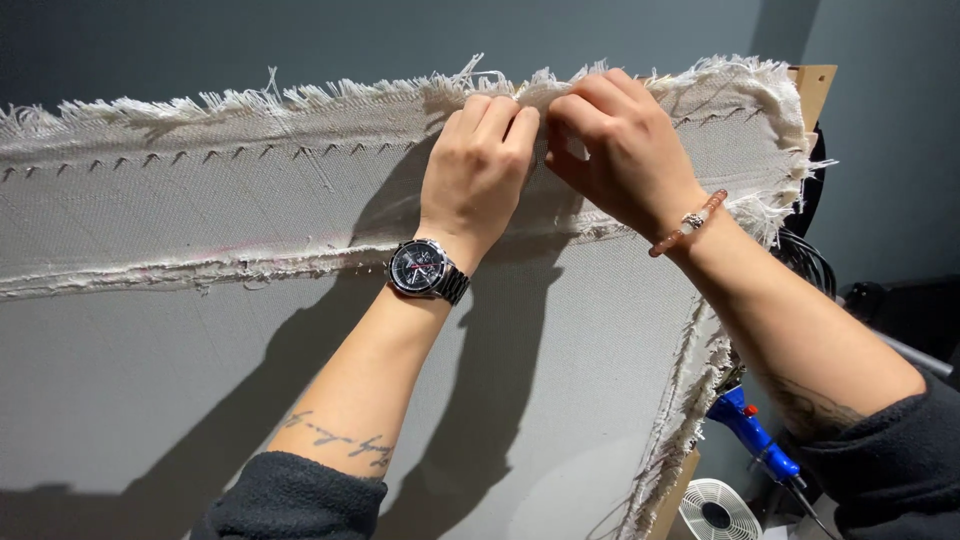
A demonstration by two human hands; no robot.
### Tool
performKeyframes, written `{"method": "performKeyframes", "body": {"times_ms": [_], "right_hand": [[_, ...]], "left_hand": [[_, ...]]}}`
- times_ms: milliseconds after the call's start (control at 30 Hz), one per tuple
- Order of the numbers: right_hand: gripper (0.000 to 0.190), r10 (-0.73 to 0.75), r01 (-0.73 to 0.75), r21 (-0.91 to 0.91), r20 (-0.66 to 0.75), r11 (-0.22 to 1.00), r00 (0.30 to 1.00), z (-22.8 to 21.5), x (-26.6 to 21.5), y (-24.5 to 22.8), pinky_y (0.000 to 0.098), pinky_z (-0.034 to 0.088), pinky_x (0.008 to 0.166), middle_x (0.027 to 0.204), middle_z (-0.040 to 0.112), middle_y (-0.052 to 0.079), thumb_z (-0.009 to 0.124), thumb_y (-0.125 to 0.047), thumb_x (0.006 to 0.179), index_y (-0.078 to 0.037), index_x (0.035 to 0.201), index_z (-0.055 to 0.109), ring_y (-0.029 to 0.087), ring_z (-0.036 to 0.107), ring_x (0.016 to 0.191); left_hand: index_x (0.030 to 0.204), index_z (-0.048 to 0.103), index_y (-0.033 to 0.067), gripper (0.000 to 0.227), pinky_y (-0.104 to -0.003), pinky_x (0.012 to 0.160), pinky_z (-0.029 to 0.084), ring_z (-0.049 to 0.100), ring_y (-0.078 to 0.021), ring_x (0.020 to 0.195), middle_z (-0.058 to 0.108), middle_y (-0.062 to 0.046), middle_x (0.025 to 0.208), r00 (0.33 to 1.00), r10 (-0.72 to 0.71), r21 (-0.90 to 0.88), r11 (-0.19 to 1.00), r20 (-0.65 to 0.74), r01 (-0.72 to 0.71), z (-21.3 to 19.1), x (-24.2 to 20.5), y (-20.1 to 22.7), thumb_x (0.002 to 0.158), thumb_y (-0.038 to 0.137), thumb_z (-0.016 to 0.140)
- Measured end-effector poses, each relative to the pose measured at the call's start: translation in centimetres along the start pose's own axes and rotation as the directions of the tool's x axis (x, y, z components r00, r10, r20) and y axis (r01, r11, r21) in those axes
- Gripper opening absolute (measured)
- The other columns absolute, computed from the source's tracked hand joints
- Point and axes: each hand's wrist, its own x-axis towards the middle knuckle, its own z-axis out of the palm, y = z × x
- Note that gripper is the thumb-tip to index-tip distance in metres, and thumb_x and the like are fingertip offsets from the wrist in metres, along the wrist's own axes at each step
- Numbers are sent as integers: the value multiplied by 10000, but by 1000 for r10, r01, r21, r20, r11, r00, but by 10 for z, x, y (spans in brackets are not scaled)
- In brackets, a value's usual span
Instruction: Stretching and securing rug backing fabric onto a wooden tufting frame by pressing it onto tacks.
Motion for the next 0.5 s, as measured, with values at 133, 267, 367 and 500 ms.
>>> {"method": "performKeyframes", "body": {"times_ms": [133,267,367,500], "right_hand": [[92,1,-4,138,18,990,1000,-4,4,-2,400,462,790,980,644,123,716,-23,1039,-17,970,655,315,532,871],[25,22,-24,161,15,987,1000,5,4,-3,411,457,827,1015,658,102,738,-69,1040,-49,1049,726,307,538,897],[53,32,-30,179,-9,983,999,10,5,-3,416,467,861,1018,659,114,758,-74,1020,-44,1027,715,313,561,916],[135,49,-40,204,-36,978,998,10,9,-4,400,479,808,1006,668,137,795,5,932,-19,1037,713,313,566,880]], "left_hand": [[856,559,126,162,-349,691,493,534,-244,817,564,-41,885,999,-21,1,1000,29,21,-1,-2,-4,920,-20,593],[945,601,98,59,-390,722,476,560,-282,841,609,-76,937,997,-47,-122,991,64,55,-15,-7,-12,980,112,646],[932,611,82,80,-392,724,482,554,-286,823,610,-79,926,998,-29,-149,988,50,36,-20,-10,-17,919,67,689],[906,601,85,117,-386,704,487,539,-288,791,579,-80,879,998,-31,-110,993,58,38,-14,-9,-19,873,13,687]]}}
